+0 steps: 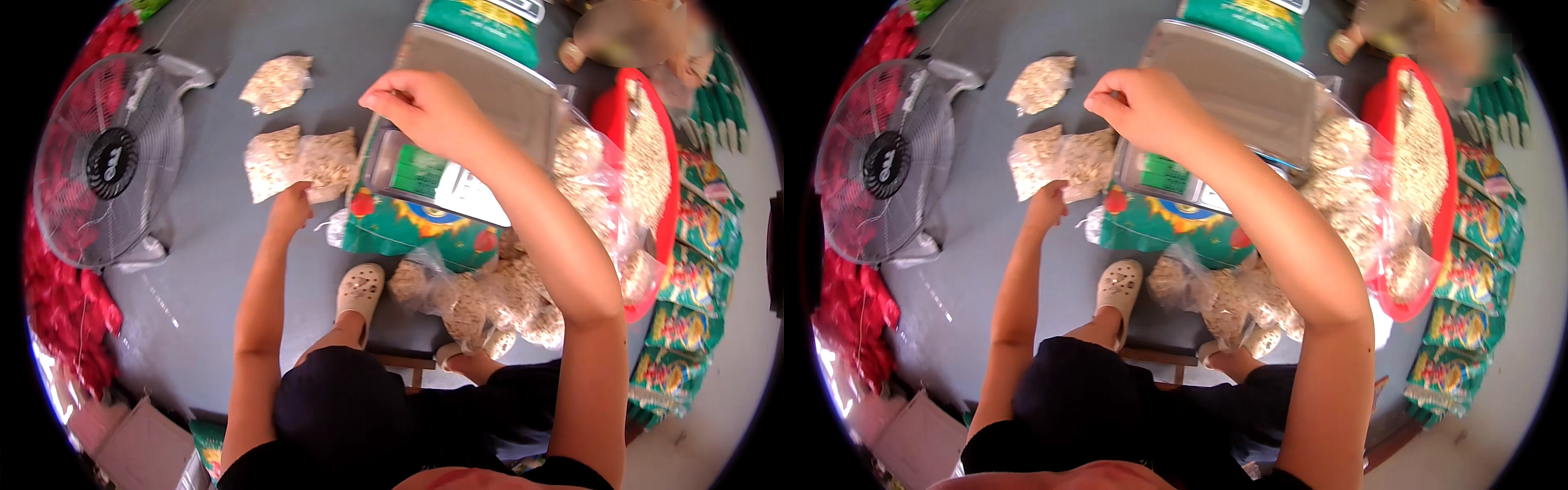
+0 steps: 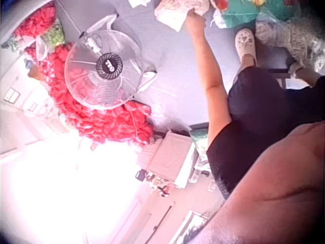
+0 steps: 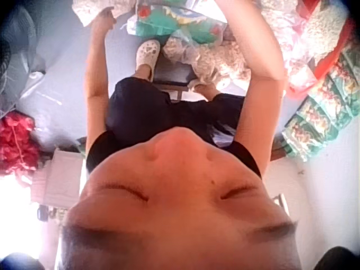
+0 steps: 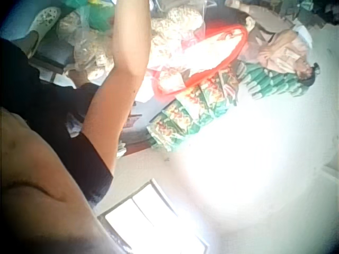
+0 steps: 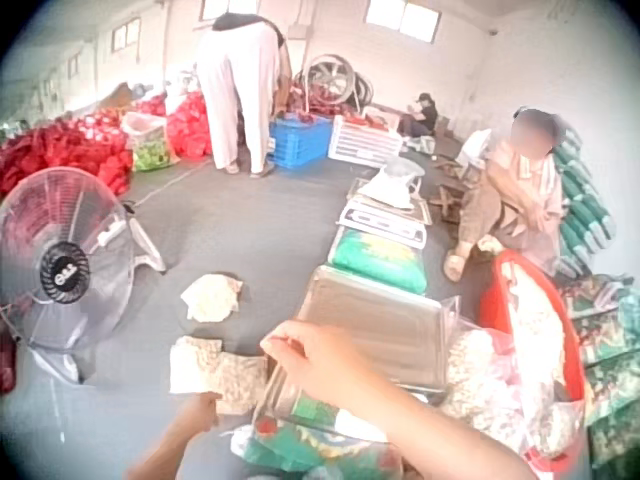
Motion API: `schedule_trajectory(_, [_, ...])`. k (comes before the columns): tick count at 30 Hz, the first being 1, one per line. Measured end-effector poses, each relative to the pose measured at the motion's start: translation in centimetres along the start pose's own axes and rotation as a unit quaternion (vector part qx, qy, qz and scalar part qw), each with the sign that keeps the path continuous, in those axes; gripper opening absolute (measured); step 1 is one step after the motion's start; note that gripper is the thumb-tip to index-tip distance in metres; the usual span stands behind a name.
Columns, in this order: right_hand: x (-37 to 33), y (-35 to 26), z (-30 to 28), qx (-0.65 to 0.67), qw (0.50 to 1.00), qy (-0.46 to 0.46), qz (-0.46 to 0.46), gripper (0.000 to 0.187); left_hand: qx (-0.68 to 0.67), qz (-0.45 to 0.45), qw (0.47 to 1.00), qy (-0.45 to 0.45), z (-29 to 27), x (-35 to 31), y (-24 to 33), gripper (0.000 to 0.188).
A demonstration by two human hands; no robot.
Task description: The person scoops grains from a red basin into clear plastic bags, places each bag on a digital scale to measure weight, and sets the filled bags aside. The process is repeated multiple times with consistent handling of the scoop, scale, and bags.
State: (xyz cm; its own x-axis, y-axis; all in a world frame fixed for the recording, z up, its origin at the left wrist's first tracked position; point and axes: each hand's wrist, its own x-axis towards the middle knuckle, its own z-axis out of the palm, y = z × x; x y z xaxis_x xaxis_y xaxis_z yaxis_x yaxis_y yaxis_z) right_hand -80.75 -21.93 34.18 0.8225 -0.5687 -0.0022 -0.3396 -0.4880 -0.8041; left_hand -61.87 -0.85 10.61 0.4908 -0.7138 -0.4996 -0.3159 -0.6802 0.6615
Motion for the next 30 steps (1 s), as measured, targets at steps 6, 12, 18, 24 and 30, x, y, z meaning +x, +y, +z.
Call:
schedule_trajectory(6, [-15.6,9.0,-19.3,-0.152,0.931,0.301,0.139,0.028,0.083,0.1,0.984,0.119,-1.9,-6.3,6.7,0.05])
schedule_trajectory(12, [-30.5,20.0,-28.1,-0.379,0.739,0.021,0.557,0.087,0.0,0.215,0.976,-0.015,0.8,-10.6,15.4,0.024])
schedule_trajectory(18, [-34.8,23.2,-23.8,-0.279,0.81,0.175,0.486,0.084,0.133,0.467,0.847,-0.217,10.4,-13.1,24.6,0.036])
schedule_trajectory(24, [-36.2,23.0,-22.1,-0.271,0.767,0.365,0.453,0.081,0.309,0.52,0.755,-0.254,20.7,-15.5,38.7,0.045])
schedule_trajectory(30, [-37.2,20.5,-21.0,-0.221,0.829,0.216,0.467,0.044,0.252,0.584,0.718,-0.283,26.3,-13.6,40.2,0.021])
